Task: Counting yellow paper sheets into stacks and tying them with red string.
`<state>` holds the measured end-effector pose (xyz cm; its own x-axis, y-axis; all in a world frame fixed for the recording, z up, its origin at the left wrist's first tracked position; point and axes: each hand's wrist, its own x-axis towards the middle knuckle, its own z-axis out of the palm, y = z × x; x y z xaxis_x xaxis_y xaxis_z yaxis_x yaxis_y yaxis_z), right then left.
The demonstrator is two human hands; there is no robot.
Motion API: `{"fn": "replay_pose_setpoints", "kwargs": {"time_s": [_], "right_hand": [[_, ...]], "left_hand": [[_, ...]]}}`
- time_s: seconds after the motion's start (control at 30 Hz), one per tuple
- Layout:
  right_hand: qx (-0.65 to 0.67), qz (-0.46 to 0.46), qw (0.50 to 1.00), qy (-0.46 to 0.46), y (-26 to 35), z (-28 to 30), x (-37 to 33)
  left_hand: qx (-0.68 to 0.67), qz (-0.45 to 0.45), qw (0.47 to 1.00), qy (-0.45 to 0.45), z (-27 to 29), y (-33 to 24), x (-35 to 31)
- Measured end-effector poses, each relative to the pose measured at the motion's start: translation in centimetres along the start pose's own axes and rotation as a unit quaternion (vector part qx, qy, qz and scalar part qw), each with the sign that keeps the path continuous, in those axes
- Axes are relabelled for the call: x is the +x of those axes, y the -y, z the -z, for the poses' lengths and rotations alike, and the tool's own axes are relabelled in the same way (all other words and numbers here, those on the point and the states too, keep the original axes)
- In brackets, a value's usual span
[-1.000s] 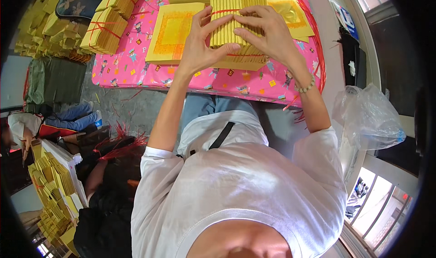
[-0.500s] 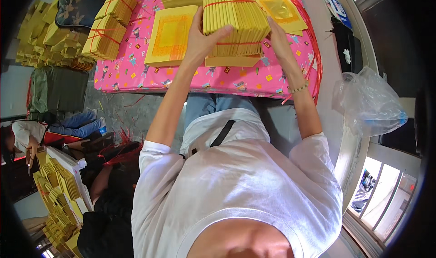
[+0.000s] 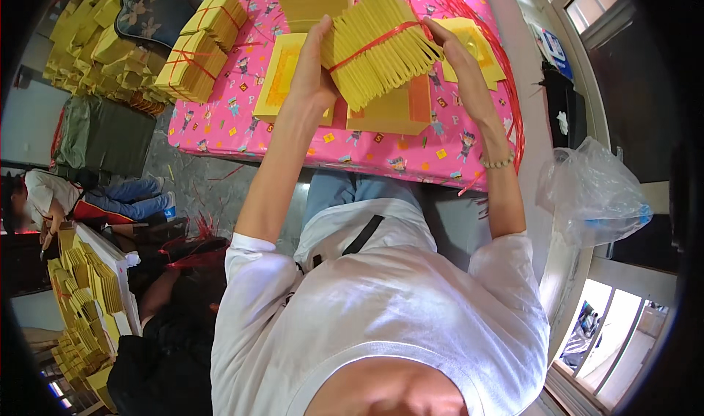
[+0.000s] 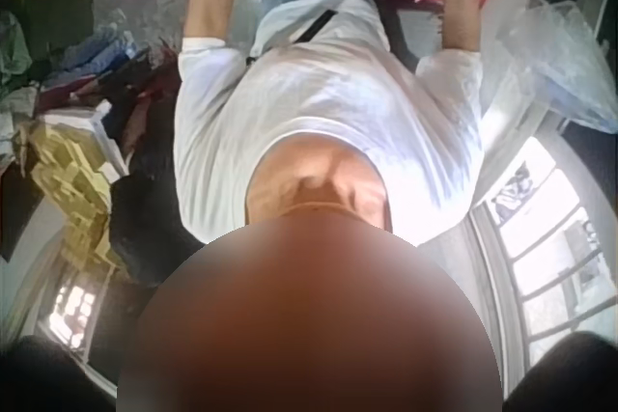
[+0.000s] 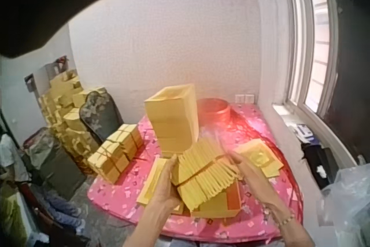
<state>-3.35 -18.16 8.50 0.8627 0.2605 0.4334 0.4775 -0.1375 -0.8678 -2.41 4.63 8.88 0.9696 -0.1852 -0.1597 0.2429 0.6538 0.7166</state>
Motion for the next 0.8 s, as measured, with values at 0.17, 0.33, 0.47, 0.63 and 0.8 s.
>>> {"fn": "replay_pose_setpoints", "kwargs": {"time_s": [0.17,0.33,0.47,0.63,0.8], "right_hand": [[-0.133,0.091,0.987,0.01,-0.3,0.2,-0.7],[-0.318,0.17,0.933,0.002,0.7,-0.4,-0.4],[-0.347,0.152,0.925,0.0,-0.3,-1.2,-1.5],[-0.345,0.145,0.927,-0.014,-0.7,-2.2,-2.3],[-0.348,0.135,0.927,-0.013,-0.3,-2.8,-2.4]], "left_hand": [[-0.091,0.063,0.993,0.032,1.0,1.5,0.2],[-0.181,0.107,0.977,0.04,2.3,3.8,0.3],[-0.24,0.109,0.961,0.08,3.6,5.4,0.5],[-0.278,0.126,0.95,0.071,4.9,6.0,0.5],[-0.024,0.02,0.996,-0.084,7.2,6.7,0.7]]}}
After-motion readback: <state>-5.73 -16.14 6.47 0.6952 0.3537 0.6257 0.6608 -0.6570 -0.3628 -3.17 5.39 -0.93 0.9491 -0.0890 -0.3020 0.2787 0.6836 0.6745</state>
